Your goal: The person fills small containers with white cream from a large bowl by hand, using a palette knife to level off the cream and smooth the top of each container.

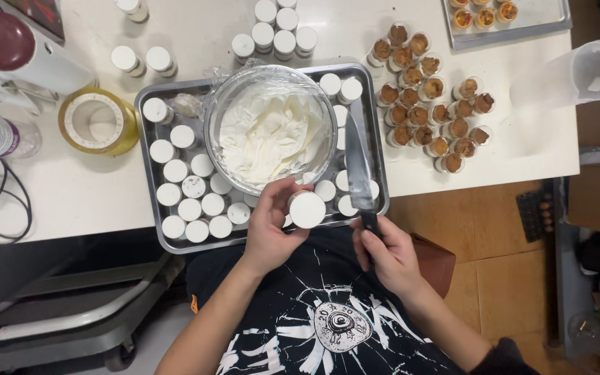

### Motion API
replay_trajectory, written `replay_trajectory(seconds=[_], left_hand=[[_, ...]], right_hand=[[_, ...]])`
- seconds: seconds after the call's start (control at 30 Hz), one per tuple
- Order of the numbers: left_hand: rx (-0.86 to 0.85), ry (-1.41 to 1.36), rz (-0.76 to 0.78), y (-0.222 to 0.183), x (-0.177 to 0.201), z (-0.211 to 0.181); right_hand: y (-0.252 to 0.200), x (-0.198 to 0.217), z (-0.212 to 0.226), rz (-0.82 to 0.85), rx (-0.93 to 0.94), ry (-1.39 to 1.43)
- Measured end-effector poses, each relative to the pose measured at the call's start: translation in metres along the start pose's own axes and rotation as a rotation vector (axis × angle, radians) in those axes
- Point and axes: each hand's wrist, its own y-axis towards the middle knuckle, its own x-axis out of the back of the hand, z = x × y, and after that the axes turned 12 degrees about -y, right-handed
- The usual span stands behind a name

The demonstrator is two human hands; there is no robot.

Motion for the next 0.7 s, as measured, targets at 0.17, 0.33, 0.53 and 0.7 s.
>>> replay_trajectory(seconds=[0.17,0.33,0.53,0.7], left_hand=[[0.025,0.031,0.021,-0.004,-0.001,0.004],[0.258,-0.056,0.092,-0.004,-0.010,0.015],[0.380,-0.166,0.139,0.004,-0.020,0.029],[0.366,-0.025,0.171,0.016,-0.024,0.046]], right_hand=[[0.012,0.000,-0.007,0.012,-0.050,0.231],[0.022,0.001,-0.001,-0.049,0.172,-0.005],[0.027,0.011,0.014,-0.066,0.120,-0.012],[0.036,0.026,0.006,-0.082,0.109,-0.068]])
